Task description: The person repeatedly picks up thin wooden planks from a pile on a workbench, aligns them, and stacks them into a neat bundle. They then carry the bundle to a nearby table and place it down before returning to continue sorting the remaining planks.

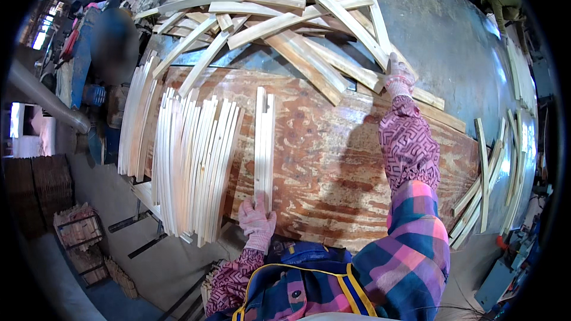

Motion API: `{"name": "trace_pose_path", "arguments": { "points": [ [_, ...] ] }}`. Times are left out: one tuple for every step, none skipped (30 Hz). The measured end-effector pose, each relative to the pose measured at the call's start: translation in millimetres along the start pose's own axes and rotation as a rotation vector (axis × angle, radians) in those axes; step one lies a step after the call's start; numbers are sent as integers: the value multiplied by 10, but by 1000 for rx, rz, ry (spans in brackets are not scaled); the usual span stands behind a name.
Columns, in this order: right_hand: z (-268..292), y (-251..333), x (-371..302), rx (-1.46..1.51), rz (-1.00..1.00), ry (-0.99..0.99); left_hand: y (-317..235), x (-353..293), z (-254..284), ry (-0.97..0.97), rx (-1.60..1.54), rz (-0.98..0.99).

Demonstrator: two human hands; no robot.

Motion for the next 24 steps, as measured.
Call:
{"name": "trace_pose_path", "arguments": {
  "points": [
    [-270,-189,157,296,40,18,-227,78,179,-122,-58,-103],
    [-642,-532,319,578,58,22,-503,151,368,-229,-136,-224],
    [-582,-24,-49,727,246,118,-645,246,518,-187,-271,-250],
    [-303,274,-561,870,402,215,-867,401,610,-140,-437,-305],
    [-235,344,-1038,1008,414,338,-1149,578,665,-84,-614,-386],
    [-154,451,-1517,1137,417,472,-1373,781,552,67,-795,-335],
    [-139,504,-1895,1253,389,493,-1645,946,447,220,-970,-287],
    [-564,413,-2031,1069,392,507,-1969,1059,386,399,-1196,-222],
    [-192,699,-2547,1014,404,669,-2086,1158,304,534,-1418,-98],
    [-225,833,-2844,695,616,765,-2186,1323,64,493,-1404,-108],
    [-310,896,-3040,849,845,631,-2360,1319,80,580,-1367,-132],
    [-628,836,-3087,551,687,948,-2451,1304,72,659,-1317,-151],
    [-452,900,-2897,638,678,866,-2321,1349,154,447,-1134,-264],
    [-607,803,-2533,907,551,633,-2148,1295,197,235,-942,-362],
    [-718,633,-2243,1145,465,366,-1999,1150,293,37,-732,-458],
    [-550,542,-1977,956,357,139,-1728,957,362,-106,-627,-417],
    [-362,697,-1827,752,399,67,-1433,683,487,-254,-514,-375],
    [-69,946,-1759,559,403,-2,-1054,511,332,-235,-430,-194],
    [138,1137,-1710,361,383,-73,-924,307,415,-304,-136,-216],
    [163,1300,-1672,315,425,-197,-706,164,334,-277,-116,-211],
    [197,1514,-1632,226,451,-215,-440,46,161,-251,-95,-193],
    [232,1686,-1571,128,476,-237,-358,19,148,-225,-84,-175],
    [211,1776,-1445,107,480,-179,-285,26,99,-175,-80,-151],
    [175,1818,-1289,83,479,-124,-357,113,204,-125,-81,-131]
  ]
}}
Point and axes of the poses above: each hand's wrist, its own x-axis towards the middle knuckle, its own z-axis out of the back of the hand, y = z × x, the point moved 10 cm from there along x, towards the middle knuckle, and after that the axes turned 7 degrees about -x, right-handed, at the moved point
